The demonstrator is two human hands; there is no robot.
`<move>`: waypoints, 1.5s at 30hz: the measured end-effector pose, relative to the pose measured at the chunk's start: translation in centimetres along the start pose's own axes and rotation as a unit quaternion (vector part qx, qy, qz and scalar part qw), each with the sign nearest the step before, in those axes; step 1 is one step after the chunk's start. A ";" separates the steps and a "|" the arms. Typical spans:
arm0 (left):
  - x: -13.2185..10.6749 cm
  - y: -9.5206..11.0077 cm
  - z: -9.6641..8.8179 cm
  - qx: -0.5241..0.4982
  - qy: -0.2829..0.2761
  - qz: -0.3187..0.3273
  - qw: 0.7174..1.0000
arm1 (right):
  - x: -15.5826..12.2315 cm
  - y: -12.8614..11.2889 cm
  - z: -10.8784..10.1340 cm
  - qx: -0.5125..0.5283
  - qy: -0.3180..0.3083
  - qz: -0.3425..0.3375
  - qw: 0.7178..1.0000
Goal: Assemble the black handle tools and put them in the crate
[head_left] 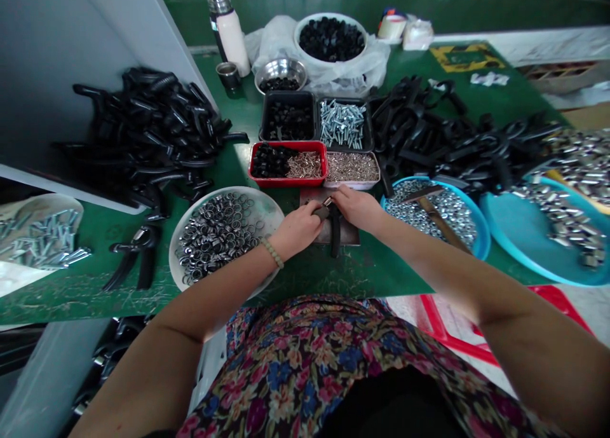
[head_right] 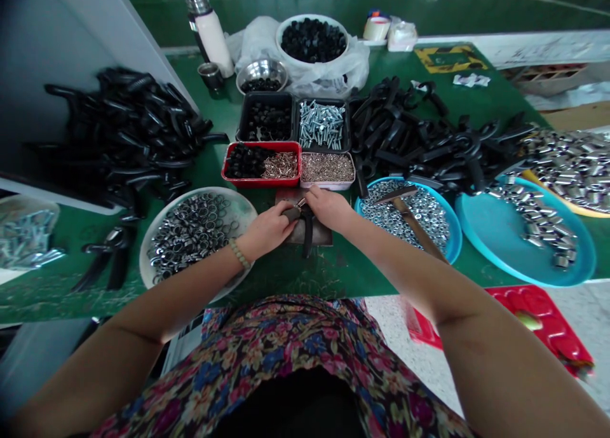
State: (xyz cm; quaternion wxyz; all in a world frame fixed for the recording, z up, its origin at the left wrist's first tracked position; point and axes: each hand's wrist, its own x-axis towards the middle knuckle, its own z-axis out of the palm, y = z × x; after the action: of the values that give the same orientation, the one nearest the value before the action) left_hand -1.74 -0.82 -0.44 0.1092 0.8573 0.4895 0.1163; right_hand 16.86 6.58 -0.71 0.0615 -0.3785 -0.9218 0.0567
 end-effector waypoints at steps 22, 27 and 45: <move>0.3 -0.4 -0.5 0.013 -0.053 0.018 0.998 | -11.3 -2.7 -5.2 0.143 0.022 0.261 0.954; 0.3 -0.6 0.0 0.020 -0.041 0.025 0.999 | -9.8 -4.0 -5.2 0.148 0.048 0.265 0.952; -0.2 -0.7 -0.8 -0.004 -0.055 0.000 0.998 | -9.2 -4.7 -6.3 0.190 -0.033 0.281 0.940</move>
State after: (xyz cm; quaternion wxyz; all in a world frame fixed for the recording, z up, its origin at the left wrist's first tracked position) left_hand -2.61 -0.57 0.06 0.1394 0.8619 0.4825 0.0707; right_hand 21.09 -2.79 5.60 0.0834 -0.6018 -0.7513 0.2577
